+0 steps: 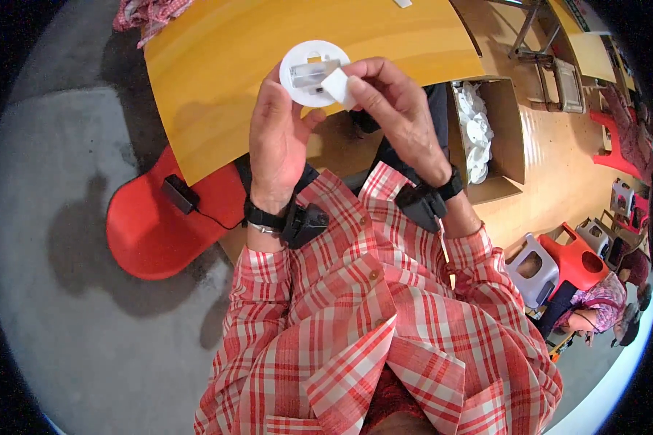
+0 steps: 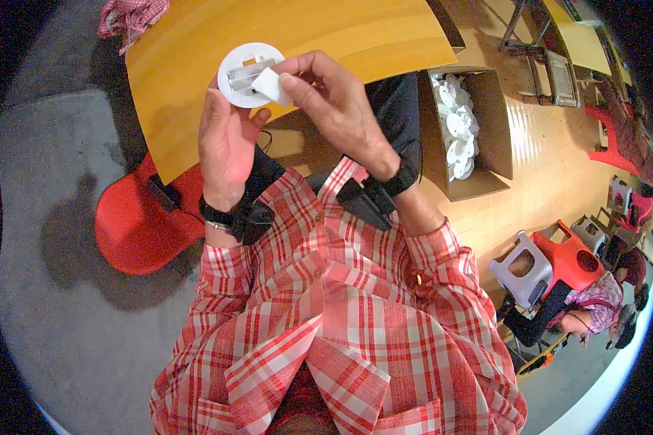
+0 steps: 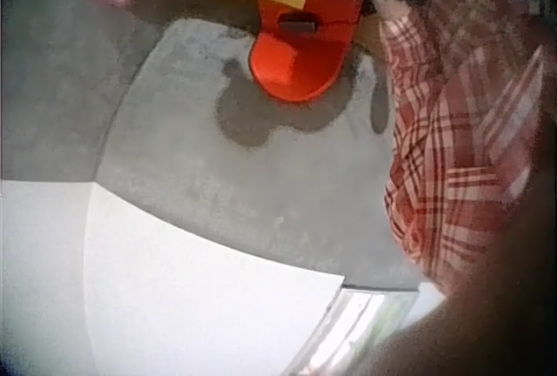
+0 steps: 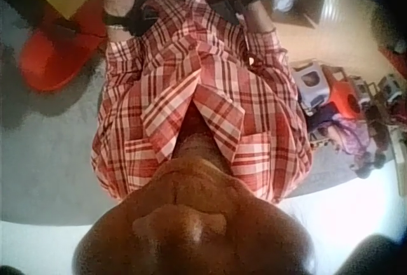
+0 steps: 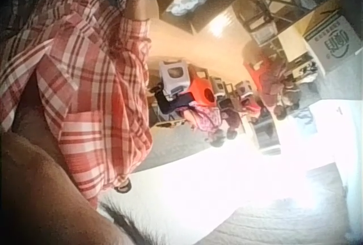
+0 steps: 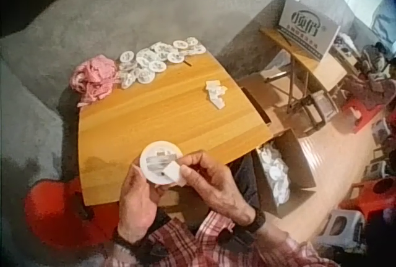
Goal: The person assembles white plastic housing and internal parts for small manufactured items by hand, fitting the parts together and capping them with white plastic caps.
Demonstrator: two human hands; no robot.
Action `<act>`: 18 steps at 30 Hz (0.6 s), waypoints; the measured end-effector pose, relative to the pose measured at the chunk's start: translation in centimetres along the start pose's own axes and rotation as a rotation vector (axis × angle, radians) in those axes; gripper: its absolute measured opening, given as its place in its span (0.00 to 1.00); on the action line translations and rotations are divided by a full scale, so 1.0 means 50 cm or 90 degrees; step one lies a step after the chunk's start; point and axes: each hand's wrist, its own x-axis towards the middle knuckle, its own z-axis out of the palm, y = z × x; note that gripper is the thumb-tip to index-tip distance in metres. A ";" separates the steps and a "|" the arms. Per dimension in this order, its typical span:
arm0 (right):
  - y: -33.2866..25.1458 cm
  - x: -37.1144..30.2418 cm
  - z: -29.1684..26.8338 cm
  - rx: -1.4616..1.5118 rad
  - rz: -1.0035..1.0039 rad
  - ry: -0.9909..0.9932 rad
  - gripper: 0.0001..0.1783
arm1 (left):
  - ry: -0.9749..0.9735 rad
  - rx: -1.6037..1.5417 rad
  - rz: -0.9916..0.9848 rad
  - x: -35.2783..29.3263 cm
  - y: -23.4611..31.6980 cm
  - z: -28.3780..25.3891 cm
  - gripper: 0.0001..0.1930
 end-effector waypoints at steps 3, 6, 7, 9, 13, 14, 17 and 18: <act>-0.002 -0.020 0.030 0.030 0.030 0.008 0.12 | -0.034 -0.090 -0.027 0.005 -0.001 0.006 0.29; 0.012 -0.024 0.033 -0.012 0.009 0.027 0.10 | -0.038 -0.055 -0.020 0.001 0.007 0.010 0.31; 0.011 -0.024 0.032 -0.046 -0.004 0.033 0.09 | -0.038 -0.056 -0.019 0.000 0.008 0.008 0.31; 0.010 -0.018 0.021 -0.143 -0.038 0.020 0.08 | -0.066 -0.020 -0.021 -0.002 0.005 0.002 0.31; 0.020 -0.002 -0.003 -0.187 -0.098 0.041 0.08 | -0.053 -0.015 -0.014 0.001 0.005 -0.008 0.31; 0.015 0.005 -0.002 -0.175 -0.113 0.056 0.08 | -0.045 -0.012 -0.018 0.000 0.007 -0.005 0.30; -0.029 0.017 -0.001 -0.266 -0.104 0.063 0.08 | -0.041 -0.002 -0.031 -0.001 0.011 0.001 0.30; -0.029 0.026 0.000 -0.324 -0.172 0.063 0.07 | -0.045 0.004 -0.039 -0.002 0.013 0.005 0.30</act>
